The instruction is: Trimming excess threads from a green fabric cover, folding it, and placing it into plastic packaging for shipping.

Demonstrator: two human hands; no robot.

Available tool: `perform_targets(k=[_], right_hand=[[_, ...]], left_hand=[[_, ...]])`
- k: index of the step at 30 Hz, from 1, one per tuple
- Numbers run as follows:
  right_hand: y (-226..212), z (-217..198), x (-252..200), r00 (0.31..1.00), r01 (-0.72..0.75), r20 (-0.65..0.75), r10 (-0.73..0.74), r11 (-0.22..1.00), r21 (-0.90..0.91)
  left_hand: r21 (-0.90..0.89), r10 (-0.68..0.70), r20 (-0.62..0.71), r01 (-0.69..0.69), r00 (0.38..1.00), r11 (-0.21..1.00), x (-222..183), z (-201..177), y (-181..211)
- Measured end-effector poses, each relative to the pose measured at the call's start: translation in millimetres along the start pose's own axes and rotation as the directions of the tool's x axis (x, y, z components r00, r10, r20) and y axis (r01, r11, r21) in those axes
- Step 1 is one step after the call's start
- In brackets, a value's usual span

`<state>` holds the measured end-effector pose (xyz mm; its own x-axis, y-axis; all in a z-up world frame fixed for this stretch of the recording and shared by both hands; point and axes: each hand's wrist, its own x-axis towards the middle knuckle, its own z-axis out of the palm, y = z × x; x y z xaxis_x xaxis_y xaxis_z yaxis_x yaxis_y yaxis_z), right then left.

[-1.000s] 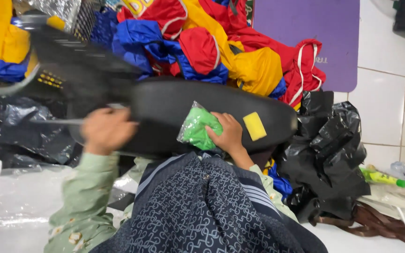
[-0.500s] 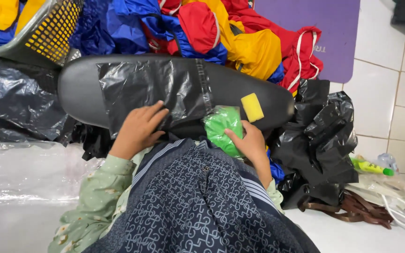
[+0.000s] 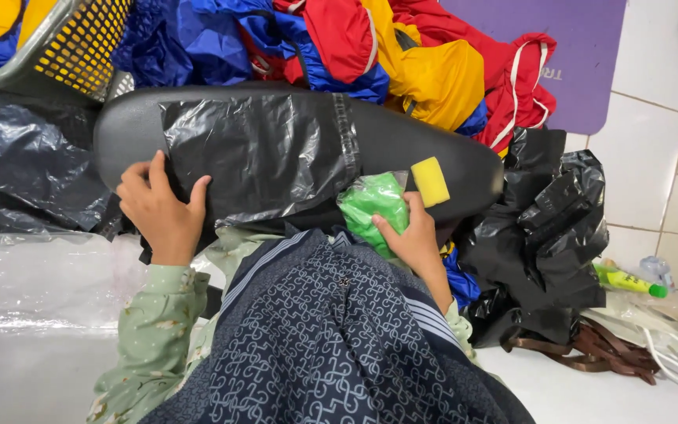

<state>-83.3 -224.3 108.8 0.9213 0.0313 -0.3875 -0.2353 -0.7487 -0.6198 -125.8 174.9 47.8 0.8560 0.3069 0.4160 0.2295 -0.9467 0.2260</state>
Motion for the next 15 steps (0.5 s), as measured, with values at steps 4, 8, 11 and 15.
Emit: perform_targets(k=[4,8,11,15], right_hand=[[9,4,4,0.998,-0.01,-0.069,0.012,0.999,0.037],[8,7,8,0.997,0.001,-0.082,0.004,0.998,0.068],[18,9,15,0.996,0.019,-0.091,-0.011,0.997,0.081],[25,13,18,0.995,0.022,-0.097,-0.014,0.996,0.086]], left_hand=[[-0.112,-0.097,0.067,0.104,0.993,0.988,-9,4,3],[-0.224,-0.146,0.167,0.181,0.975,0.958,-10,11,2],[-0.248,-0.147,0.215,0.2,0.965,0.948,-11,20,-5],[-0.454,-0.192,0.233,0.281,0.953,0.846,1,12,2]])
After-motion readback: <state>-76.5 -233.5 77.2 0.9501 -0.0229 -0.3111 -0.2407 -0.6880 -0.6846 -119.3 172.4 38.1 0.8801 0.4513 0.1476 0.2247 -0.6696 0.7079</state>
